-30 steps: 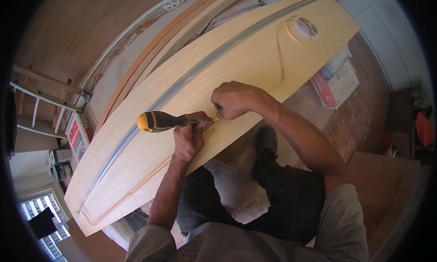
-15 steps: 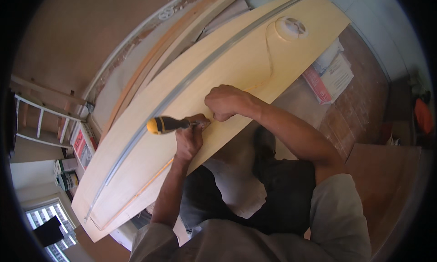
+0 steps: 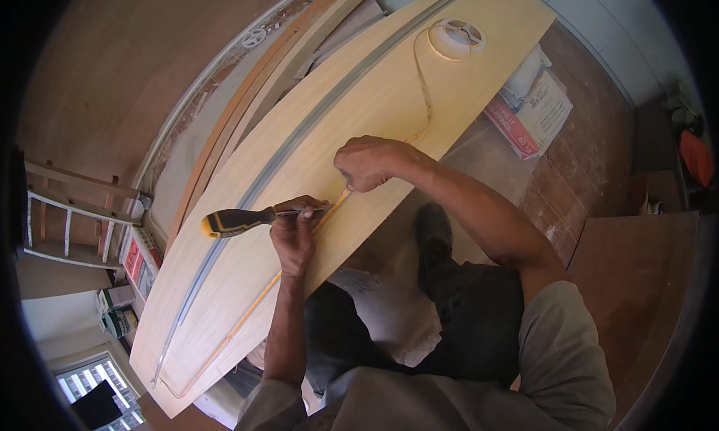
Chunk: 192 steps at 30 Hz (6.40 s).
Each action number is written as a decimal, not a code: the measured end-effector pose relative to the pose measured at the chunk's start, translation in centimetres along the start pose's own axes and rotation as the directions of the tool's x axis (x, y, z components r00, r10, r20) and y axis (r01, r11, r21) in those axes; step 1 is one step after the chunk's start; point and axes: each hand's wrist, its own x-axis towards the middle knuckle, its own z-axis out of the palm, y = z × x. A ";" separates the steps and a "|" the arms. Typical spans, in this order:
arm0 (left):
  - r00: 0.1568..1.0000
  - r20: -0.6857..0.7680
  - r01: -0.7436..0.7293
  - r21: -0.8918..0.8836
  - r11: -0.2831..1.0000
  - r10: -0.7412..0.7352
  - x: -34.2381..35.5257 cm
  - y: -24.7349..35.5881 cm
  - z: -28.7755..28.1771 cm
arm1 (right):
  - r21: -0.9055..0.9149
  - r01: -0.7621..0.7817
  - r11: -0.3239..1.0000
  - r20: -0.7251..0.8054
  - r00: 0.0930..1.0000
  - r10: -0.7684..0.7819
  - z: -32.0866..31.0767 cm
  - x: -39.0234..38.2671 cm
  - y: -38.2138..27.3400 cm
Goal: The person installs LED light strips along the edge of a large wooden panel. They use a screwdriver to press the strip into a groove and smooth it with their fingers. The task is performed continuously along the panel's length.
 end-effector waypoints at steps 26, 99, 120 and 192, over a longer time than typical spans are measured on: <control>0.997 0.058 0.057 -0.216 0.975 -0.046 2.1 0.8 2.3 | 0.004 -0.089 0.996 0.058 0.994 0.088 -1.5 -0.8 1.6; 0.993 0.090 -0.070 -0.046 0.996 0.074 2.2 -0.2 2.5 | -0.023 0.039 0.999 -0.082 0.996 -0.041 1.2 -0.4 1.5; 0.929 0.232 -0.342 0.248 0.906 0.287 1.8 -0.1 2.1 | -0.038 -0.031 0.999 -0.057 0.998 0.028 0.5 0.2 0.2; 0.965 0.168 -0.223 0.128 0.966 0.200 3.3 0.0 3.7 | 0.002 -0.044 0.999 0.013 0.999 0.044 -1.6 -0.3 1.6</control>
